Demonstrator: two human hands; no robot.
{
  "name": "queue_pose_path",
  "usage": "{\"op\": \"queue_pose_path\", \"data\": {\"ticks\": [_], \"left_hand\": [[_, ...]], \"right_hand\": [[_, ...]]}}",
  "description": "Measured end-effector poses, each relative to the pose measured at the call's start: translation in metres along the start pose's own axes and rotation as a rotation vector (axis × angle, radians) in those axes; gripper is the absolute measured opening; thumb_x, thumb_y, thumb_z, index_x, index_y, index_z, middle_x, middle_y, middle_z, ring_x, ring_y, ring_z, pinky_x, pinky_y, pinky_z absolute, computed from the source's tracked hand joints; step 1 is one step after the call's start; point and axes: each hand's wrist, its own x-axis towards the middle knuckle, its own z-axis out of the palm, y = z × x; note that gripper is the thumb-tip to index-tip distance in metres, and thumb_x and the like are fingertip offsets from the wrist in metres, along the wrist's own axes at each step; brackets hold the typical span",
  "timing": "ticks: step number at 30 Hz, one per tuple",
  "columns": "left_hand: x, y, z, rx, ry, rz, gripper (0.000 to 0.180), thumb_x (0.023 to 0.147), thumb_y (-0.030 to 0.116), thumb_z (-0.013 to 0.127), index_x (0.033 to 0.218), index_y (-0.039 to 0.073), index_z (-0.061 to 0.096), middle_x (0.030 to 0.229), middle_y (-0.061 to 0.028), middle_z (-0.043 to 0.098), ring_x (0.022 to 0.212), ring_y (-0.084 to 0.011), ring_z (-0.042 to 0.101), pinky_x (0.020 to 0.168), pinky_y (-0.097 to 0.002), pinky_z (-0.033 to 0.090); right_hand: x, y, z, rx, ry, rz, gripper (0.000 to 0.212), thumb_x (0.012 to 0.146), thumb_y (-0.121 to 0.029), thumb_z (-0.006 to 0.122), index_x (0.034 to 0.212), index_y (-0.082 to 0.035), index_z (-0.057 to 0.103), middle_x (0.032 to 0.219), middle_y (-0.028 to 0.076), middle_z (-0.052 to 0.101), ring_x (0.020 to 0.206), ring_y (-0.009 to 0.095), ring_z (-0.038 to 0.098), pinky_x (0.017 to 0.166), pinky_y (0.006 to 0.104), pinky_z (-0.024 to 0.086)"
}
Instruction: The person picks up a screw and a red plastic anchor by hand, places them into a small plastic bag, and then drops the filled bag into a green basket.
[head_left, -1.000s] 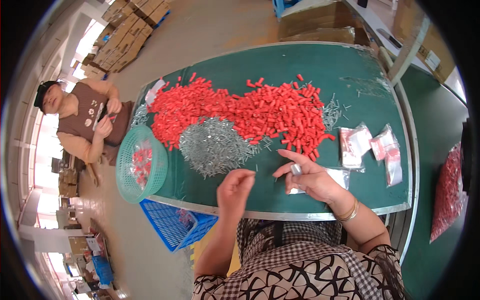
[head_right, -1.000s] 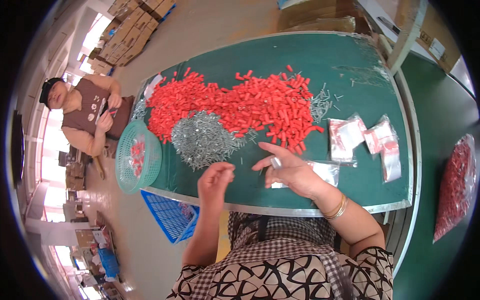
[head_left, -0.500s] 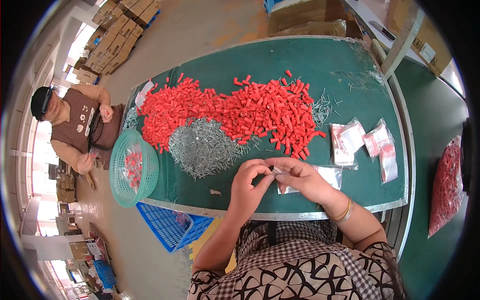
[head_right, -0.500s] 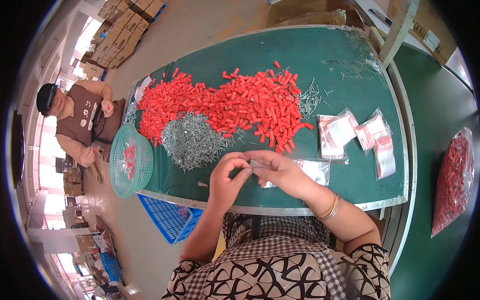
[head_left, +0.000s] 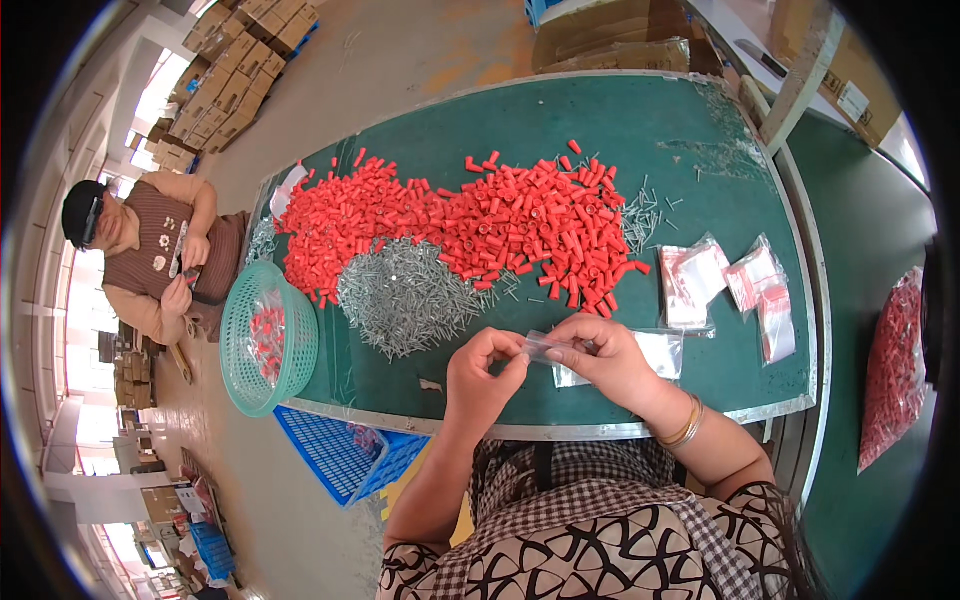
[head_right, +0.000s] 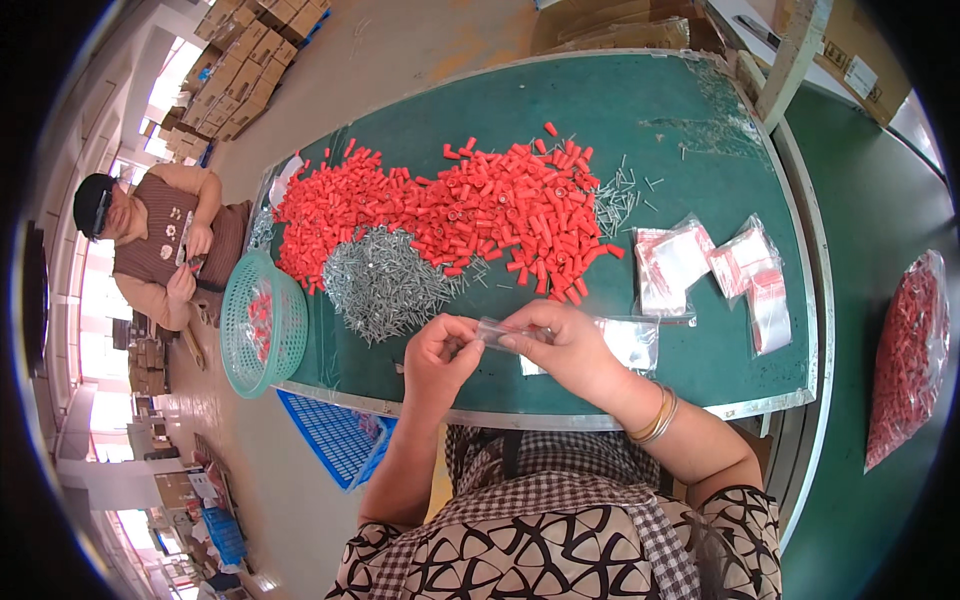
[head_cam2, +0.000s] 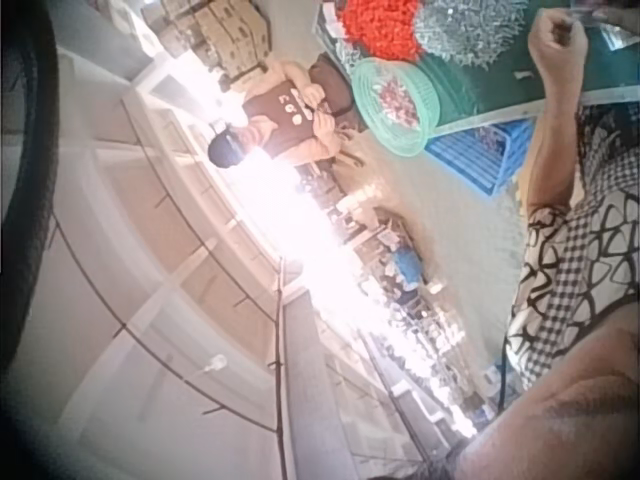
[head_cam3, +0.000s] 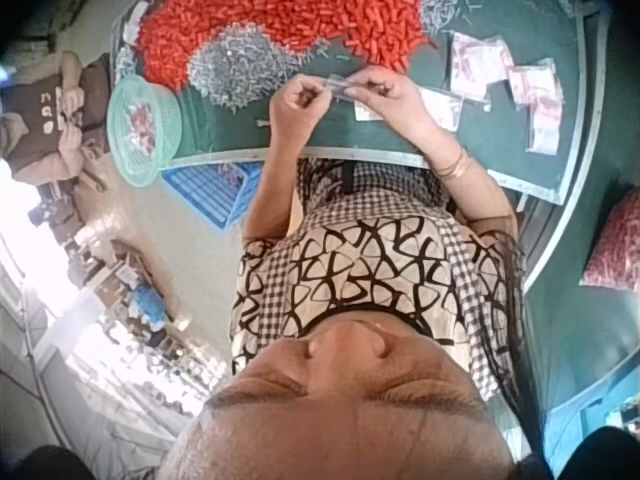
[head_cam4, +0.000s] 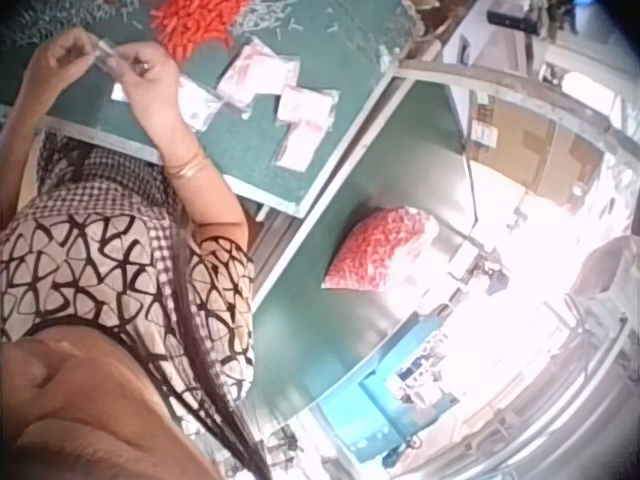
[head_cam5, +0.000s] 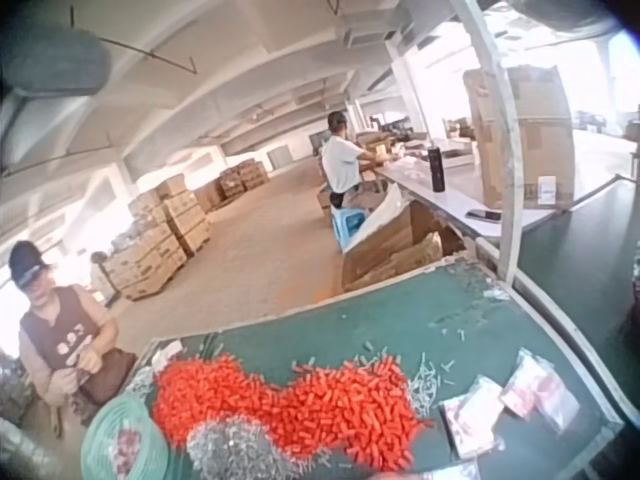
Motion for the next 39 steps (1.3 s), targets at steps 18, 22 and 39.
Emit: {"op": "queue_pose_path", "data": {"ticks": [18,22,39], "left_hand": [[-0.001,0.010,0.007,0.086,-0.032,-0.081,0.006,0.084,0.002,0.067,0.088,-0.002,0.063,0.076,0.0019,0.060,0.068,-0.0034,0.054,0.061,-0.0180,0.044],[0.001,0.006,0.006,0.170,-0.043,0.008,0.007,0.085,0.006,0.067,0.085,-0.001,0.064,0.077,0.0002,0.059,0.066,-0.0051,0.054,0.060,-0.0199,0.043],[0.000,0.000,0.013,0.013,0.004,-0.044,0.007,0.087,0.001,0.062,0.094,-0.001,0.062,0.082,-0.0015,0.062,0.069,-0.0062,0.057,0.061,-0.0209,0.048]], "right_hand": [[-0.003,-0.015,0.003,-0.107,0.067,0.074,0.012,0.088,-0.011,0.064,0.094,-0.001,0.064,0.075,0.003,0.065,0.066,0.007,0.056,0.059,0.0246,0.046],[-0.003,-0.009,0.002,-0.118,0.060,-0.048,0.011,0.087,-0.012,0.066,0.086,-0.001,0.066,0.071,0.004,0.063,0.063,0.008,0.056,0.056,0.0254,0.045],[0.000,-0.004,0.001,-0.063,0.115,0.005,0.017,0.088,-0.019,0.066,0.084,-0.002,0.068,0.070,0.004,0.058,0.065,0.009,0.053,0.058,0.0257,0.043]]}}
